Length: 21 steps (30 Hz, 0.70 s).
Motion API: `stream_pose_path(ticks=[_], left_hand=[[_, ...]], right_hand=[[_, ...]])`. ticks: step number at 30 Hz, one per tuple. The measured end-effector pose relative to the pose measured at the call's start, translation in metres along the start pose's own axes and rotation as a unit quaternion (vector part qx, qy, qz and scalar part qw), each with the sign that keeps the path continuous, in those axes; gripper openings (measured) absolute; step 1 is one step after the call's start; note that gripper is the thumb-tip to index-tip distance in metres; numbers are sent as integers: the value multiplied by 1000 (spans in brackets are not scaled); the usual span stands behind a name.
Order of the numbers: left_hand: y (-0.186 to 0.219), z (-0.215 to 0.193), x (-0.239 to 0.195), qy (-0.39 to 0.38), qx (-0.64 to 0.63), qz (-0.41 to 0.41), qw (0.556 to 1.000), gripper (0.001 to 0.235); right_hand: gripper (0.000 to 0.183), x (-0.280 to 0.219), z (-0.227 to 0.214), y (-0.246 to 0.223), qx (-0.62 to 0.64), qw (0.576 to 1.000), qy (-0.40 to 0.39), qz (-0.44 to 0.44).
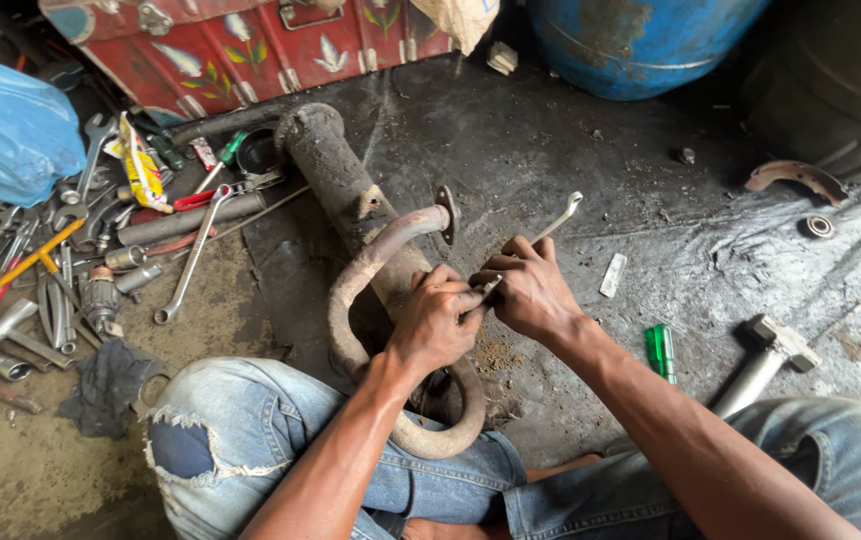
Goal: The person sits on the floor and uses a wrench to loosen and remove bolts from a rusty exhaust pipe. They then use a screwdriver to pry at the pipe's flange and continue to work on the bolts with the wrench.
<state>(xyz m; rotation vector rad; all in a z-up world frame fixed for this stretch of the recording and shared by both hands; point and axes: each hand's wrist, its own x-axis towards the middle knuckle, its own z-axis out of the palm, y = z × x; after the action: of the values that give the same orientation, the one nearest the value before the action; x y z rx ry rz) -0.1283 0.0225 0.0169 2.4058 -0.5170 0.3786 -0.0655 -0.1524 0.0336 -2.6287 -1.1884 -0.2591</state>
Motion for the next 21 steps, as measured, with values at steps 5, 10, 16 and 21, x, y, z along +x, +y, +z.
stream_pose_path(ticks=[5, 10, 16, 21], left_hand=[[2, -5, -1, 27, -9, 3, 1000, 11], [-15, 6, -1, 43, -71, 4, 997, 14], [-27, 18, -6, 35, -61, 6, 997, 15], [-23, 18, -5, 35, -75, -4, 997, 14]], right_hand=[[30, 2, 5, 0, 27, 999, -20, 39], [12, 3, 43, 20, 191, 940, -105, 264], [8, -22, 98, 44, 518, 810, -39, 273], [9, -10, 65, 31, 419, 819, -26, 390]])
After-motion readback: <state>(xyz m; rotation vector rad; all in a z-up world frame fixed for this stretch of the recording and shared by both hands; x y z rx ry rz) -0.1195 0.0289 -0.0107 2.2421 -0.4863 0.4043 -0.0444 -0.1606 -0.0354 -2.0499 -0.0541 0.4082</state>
